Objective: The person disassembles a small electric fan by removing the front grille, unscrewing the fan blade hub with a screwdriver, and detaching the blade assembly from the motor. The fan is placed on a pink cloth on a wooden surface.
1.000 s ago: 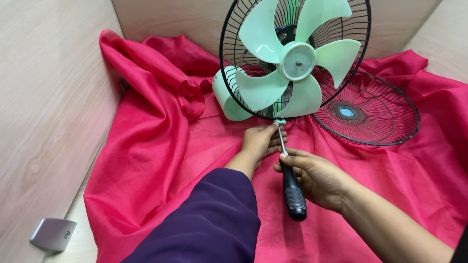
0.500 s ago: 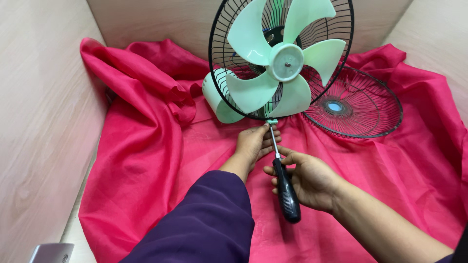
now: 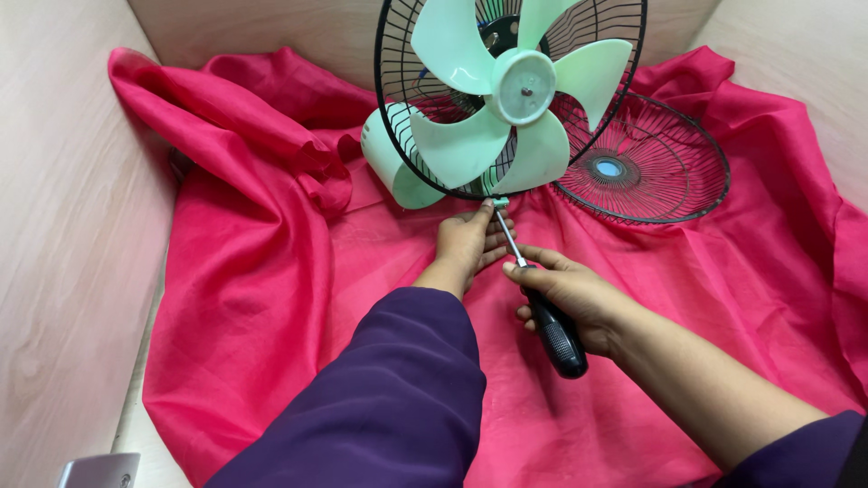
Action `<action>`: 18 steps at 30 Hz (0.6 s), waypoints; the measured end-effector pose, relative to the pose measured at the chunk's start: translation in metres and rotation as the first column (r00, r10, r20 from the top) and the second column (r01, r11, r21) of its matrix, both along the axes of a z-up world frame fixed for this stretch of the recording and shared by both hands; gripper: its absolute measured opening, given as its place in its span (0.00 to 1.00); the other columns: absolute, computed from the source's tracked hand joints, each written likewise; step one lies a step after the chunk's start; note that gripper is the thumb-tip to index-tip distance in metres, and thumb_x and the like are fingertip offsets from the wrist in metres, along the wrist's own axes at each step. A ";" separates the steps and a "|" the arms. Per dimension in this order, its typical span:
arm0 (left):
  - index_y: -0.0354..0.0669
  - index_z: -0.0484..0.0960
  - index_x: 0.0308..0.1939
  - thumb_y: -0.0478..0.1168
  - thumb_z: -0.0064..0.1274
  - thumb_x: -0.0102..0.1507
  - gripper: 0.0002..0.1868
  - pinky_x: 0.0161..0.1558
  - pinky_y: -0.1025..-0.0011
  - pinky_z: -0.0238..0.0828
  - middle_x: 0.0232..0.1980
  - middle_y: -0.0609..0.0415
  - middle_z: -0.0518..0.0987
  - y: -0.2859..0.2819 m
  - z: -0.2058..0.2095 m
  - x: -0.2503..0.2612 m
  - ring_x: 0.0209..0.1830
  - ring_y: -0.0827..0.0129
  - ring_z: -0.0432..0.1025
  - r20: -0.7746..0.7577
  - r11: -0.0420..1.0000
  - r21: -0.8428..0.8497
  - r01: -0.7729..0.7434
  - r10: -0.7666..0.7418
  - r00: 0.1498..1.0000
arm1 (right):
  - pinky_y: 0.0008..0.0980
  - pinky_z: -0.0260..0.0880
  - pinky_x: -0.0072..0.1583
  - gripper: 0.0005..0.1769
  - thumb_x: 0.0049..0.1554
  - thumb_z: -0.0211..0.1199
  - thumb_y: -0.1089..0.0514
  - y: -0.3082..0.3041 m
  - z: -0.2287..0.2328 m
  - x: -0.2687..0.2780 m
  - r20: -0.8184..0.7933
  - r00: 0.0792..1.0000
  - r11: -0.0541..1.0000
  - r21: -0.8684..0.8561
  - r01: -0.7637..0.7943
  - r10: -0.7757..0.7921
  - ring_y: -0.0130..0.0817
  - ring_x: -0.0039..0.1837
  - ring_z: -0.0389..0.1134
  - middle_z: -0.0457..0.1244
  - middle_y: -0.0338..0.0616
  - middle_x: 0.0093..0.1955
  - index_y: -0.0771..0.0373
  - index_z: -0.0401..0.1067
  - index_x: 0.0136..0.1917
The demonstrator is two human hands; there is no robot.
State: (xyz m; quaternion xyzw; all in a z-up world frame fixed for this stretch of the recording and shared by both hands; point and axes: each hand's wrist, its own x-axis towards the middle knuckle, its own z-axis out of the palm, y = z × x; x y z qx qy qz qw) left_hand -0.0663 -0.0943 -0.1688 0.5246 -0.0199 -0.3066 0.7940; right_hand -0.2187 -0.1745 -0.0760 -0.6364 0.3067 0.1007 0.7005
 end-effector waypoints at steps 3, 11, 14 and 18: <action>0.39 0.82 0.53 0.52 0.46 0.70 0.20 0.48 0.64 0.81 0.50 0.49 0.84 -0.003 -0.001 0.001 0.49 0.62 0.81 -0.026 0.999 -0.050 -0.008 0.007 1.000 | 0.36 0.70 0.42 0.33 0.58 0.52 0.54 0.003 0.009 0.000 -0.065 0.996 0.994 0.091 0.068 -0.062 0.32 0.39 0.63 0.61 0.38 0.41 0.43 0.62 0.77; 0.41 0.78 0.57 0.51 0.44 0.70 0.21 0.48 0.62 0.82 0.54 0.49 0.82 -0.001 -0.001 0.005 0.50 0.61 0.80 -0.056 0.999 -0.028 0.023 -0.025 0.998 | 0.24 0.61 0.42 0.40 0.55 0.59 0.61 -0.012 -0.003 0.000 -0.001 0.995 0.995 0.027 -0.096 0.096 0.21 0.40 0.64 0.70 0.38 0.44 0.42 0.58 0.79; 0.41 0.78 0.57 0.51 0.45 0.70 0.21 0.50 0.61 0.82 0.55 0.49 0.82 0.000 0.000 0.004 0.52 0.61 0.79 -0.058 0.999 -0.040 0.024 -0.027 0.998 | 0.24 0.61 0.40 0.43 0.52 0.68 0.61 -0.012 -0.008 0.001 0.053 0.994 0.996 0.001 -0.092 0.092 0.20 0.39 0.63 0.69 0.36 0.42 0.47 0.61 0.79; 0.44 0.79 0.58 0.52 0.48 0.68 0.20 0.51 0.61 0.78 0.55 0.52 0.82 0.001 0.003 0.005 0.52 0.61 0.78 -0.083 0.999 -0.026 0.020 -0.022 0.996 | 0.36 0.74 0.43 0.41 0.51 0.67 0.58 -0.008 -0.002 0.004 0.006 1.000 0.999 -0.028 -0.015 0.015 0.25 0.37 0.63 0.61 0.34 0.37 0.47 0.62 0.77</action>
